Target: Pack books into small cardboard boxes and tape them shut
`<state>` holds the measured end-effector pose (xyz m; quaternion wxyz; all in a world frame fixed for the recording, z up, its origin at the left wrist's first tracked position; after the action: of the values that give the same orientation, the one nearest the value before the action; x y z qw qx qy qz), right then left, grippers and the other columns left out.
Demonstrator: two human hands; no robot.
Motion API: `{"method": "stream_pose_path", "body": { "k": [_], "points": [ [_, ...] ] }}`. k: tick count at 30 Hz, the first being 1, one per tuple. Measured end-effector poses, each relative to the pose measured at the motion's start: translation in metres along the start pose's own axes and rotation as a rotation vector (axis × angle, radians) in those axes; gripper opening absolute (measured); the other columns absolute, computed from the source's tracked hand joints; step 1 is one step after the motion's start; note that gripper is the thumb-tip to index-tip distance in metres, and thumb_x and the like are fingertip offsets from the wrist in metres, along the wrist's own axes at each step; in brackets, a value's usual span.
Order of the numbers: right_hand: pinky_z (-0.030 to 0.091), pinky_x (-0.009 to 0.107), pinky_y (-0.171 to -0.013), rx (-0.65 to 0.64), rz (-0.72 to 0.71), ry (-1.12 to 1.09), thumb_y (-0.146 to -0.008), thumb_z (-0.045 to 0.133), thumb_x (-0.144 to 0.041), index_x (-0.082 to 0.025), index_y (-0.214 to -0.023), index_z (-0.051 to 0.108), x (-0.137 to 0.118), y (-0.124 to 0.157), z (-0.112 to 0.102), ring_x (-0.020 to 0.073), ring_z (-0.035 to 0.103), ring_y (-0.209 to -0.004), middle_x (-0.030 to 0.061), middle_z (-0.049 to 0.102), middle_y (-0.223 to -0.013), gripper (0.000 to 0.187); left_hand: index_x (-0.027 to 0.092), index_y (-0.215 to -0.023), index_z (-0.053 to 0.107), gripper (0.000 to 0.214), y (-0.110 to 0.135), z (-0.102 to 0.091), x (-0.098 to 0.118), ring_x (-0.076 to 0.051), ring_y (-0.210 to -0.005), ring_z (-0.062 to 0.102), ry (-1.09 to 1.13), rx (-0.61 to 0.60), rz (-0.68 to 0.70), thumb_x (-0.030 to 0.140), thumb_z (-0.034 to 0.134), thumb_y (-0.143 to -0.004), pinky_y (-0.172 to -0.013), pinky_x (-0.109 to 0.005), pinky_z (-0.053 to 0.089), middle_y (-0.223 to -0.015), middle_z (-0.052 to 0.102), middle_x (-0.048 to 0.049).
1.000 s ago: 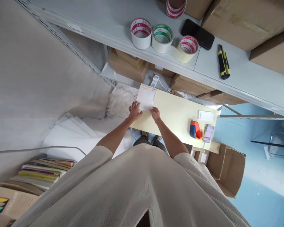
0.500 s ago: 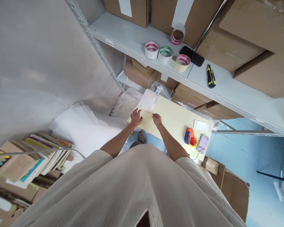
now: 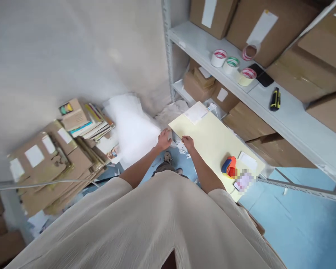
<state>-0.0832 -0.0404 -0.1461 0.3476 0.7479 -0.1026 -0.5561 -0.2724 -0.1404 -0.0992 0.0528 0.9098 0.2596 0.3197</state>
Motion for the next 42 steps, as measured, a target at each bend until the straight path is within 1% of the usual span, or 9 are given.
{"method": "stream_pose_path", "body": {
  "k": [4,7,13,20,24,29,34,38,42],
  "points": [
    [0.059,0.033,-0.086,-0.134,-0.045,0.081,-0.079,0.084,-0.032,-0.024,-0.097,0.077,-0.009,0.016,0.054,0.0224,0.079,-0.096,0.0031,0.085,-0.096,0.021,0.025,-0.175,0.056,0.075,0.038,-0.029,-0.044,-0.043,-0.174,0.044,0.031,0.093,-0.116,0.019,0.061,-0.101,-0.138,-0.065,0.044,-0.191,0.045,-0.0197],
    [0.059,0.032,-0.086,-0.215,-0.068,0.136,-0.081,0.081,-0.031,-0.024,-0.097,0.076,-0.012,0.028,0.097,0.0222,0.08,-0.098,0.0038,0.085,-0.097,0.018,0.024,-0.176,0.055,0.074,0.066,-0.049,-0.08,-0.043,-0.174,0.045,0.056,0.145,-0.196,0.019,0.06,-0.102,-0.137,-0.065,0.045,-0.191,0.043,-0.021],
    [0.056,0.03,-0.085,-0.4,-0.114,0.255,-0.083,0.076,-0.03,-0.024,-0.1,0.076,-0.005,0.063,0.198,0.0219,0.08,-0.1,0.0052,0.086,-0.101,0.018,0.022,-0.176,0.055,0.072,0.133,-0.085,-0.163,-0.042,-0.176,0.043,0.128,0.263,-0.356,0.02,0.059,-0.104,-0.139,-0.064,0.043,-0.191,0.042,-0.0221],
    [0.056,0.03,-0.087,-0.545,-0.142,0.363,-0.081,0.074,-0.029,-0.025,-0.101,0.078,0.021,0.119,0.313,0.0208,0.079,-0.098,0.0038,0.086,-0.1,0.021,0.022,-0.174,0.058,0.072,0.209,-0.115,-0.265,-0.043,-0.178,0.04,0.241,0.386,-0.454,0.02,0.061,-0.102,-0.139,-0.068,0.041,-0.19,0.043,-0.0218],
    [0.057,0.032,-0.088,-0.596,-0.158,0.39,-0.08,0.074,-0.029,-0.026,-0.102,0.079,0.038,0.15,0.368,0.0209,0.079,-0.098,0.004,0.087,-0.102,0.022,0.024,-0.173,0.06,0.076,0.242,-0.128,-0.315,-0.045,-0.175,0.043,0.321,0.457,-0.464,0.019,0.063,-0.098,-0.139,-0.07,0.041,-0.189,0.047,-0.0202],
    [0.057,0.031,-0.087,-0.615,-0.165,0.439,-0.08,0.076,-0.03,-0.025,-0.101,0.078,0.056,0.18,0.432,0.0204,0.078,-0.094,0.0031,0.086,-0.099,0.021,0.022,-0.165,0.067,0.072,0.281,-0.149,-0.381,-0.043,-0.173,0.047,0.408,0.554,-0.503,0.016,0.066,-0.092,-0.141,-0.064,0.041,-0.182,0.054,-0.0219],
    [0.059,0.033,-0.088,-0.673,-0.207,0.485,-0.081,0.077,-0.03,-0.024,-0.097,0.076,0.078,0.206,0.504,0.0209,0.078,-0.092,0.0021,0.083,-0.093,0.018,0.027,-0.15,0.073,0.061,0.328,-0.171,-0.454,-0.043,-0.168,0.051,0.574,0.719,-0.557,0.018,0.076,-0.089,-0.142,-0.064,0.04,-0.171,0.062,-0.0186],
    [0.063,0.039,-0.097,-0.712,-0.313,0.556,-0.082,0.073,-0.033,-0.025,-0.096,0.076,0.093,0.22,0.549,0.0243,0.078,-0.098,0.0028,0.082,-0.092,0.016,0.028,-0.135,0.076,0.049,0.366,-0.181,-0.5,-0.044,-0.164,0.053,0.684,0.837,-0.592,0.019,0.083,-0.087,-0.143,-0.066,0.037,-0.164,0.066,-0.0183],
    [0.062,0.046,-0.112,-0.65,-0.499,0.677,-0.083,0.068,-0.034,-0.024,-0.099,0.079,0.091,0.22,0.57,0.0292,0.078,-0.113,0.0066,0.086,-0.107,0.022,0.027,-0.124,0.076,0.044,0.386,-0.186,-0.529,-0.044,-0.162,0.055,0.768,0.9,-0.609,0.015,0.084,-0.083,-0.144,-0.065,0.036,-0.158,0.069,-0.019]
  ]
}}
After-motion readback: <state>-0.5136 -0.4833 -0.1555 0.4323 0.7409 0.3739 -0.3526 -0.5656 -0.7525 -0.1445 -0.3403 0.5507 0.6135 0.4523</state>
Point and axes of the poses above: each hand's wrist, its own y-axis away from the middle knuckle, its own z-axis out of the palm, x = y × z, the point moved 10 cm from there along -y, towards the middle knuckle
